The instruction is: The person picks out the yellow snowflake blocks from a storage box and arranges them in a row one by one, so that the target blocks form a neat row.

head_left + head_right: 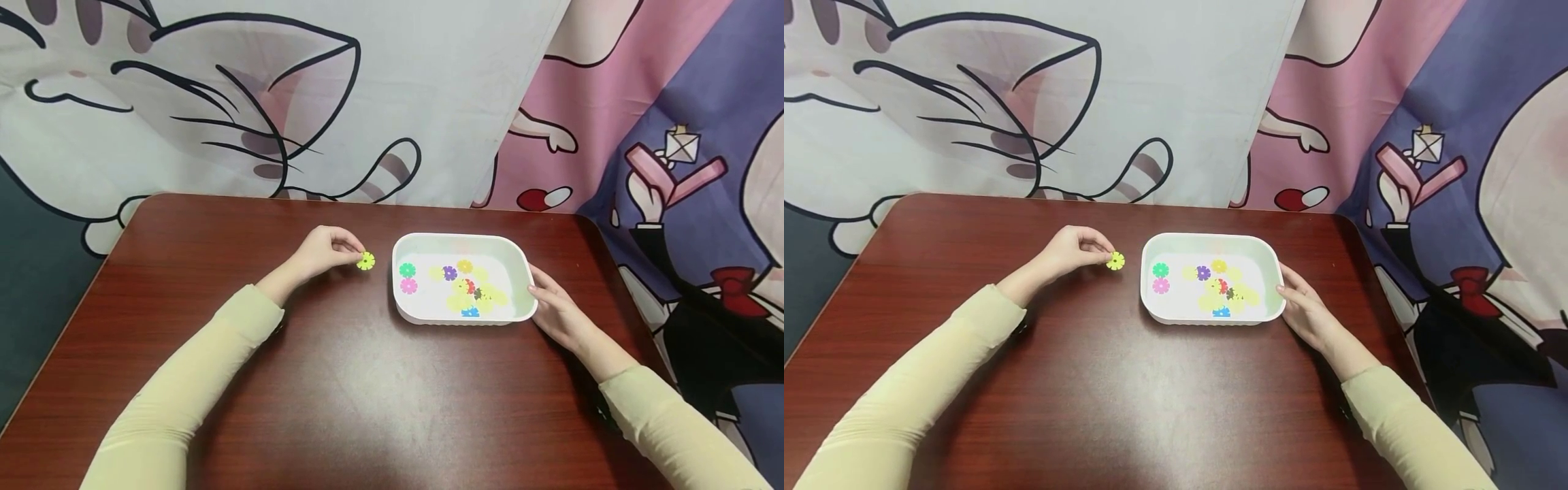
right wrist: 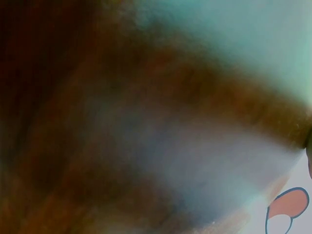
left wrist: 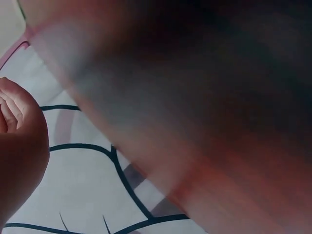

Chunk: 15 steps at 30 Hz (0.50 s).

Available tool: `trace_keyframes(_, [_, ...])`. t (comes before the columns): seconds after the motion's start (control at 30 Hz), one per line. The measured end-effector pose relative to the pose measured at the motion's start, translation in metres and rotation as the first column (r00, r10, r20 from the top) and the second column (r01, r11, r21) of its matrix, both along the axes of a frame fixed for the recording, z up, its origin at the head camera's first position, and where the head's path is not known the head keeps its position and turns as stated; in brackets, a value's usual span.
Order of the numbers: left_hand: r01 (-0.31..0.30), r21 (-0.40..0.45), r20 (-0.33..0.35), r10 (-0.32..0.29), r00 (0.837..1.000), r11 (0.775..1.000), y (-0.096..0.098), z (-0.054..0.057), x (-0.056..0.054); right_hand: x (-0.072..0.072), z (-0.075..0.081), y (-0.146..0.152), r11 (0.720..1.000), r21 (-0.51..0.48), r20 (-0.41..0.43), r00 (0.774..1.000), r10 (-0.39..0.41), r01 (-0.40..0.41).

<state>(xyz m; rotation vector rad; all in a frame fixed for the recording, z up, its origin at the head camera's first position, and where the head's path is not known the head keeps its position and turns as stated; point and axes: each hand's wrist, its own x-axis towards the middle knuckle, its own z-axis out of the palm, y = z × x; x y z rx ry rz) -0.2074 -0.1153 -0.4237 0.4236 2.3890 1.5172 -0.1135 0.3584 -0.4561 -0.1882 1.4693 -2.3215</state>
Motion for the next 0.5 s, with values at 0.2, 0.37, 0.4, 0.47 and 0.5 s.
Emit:
trace_keyframes(0.2, [0.067,-0.063,0.033,-0.065,0.997,0.996,-0.002,-0.01,-0.001,-0.001,-0.002,0.0,1.0,-0.01,-0.003,1.0,0.0,-0.001])
trace_keyframes(0.37, [0.129,-0.127,0.038,-0.125,0.991,0.984,-0.001,-0.016,0.0,-0.001,-0.003,0.001,1.0,-0.02,-0.002,1.0,0.004,-0.004])
trace_keyframes(0.4, [0.138,-0.139,0.032,-0.135,0.99,0.981,-0.001,-0.017,0.0,-0.001,-0.003,0.001,1.0,-0.021,-0.001,1.0,0.003,-0.003])
trace_keyframes(0.47, [0.15,-0.163,0.018,-0.149,0.989,0.975,0.0,-0.018,0.001,-0.001,-0.002,0.001,1.0,-0.02,0.002,1.0,0.001,-0.001])
trace_keyframes(0.5, [0.154,-0.172,0.011,-0.154,0.988,0.973,0.001,-0.018,0.001,-0.001,-0.002,0.001,1.0,-0.018,0.004,1.0,0.001,-0.001])
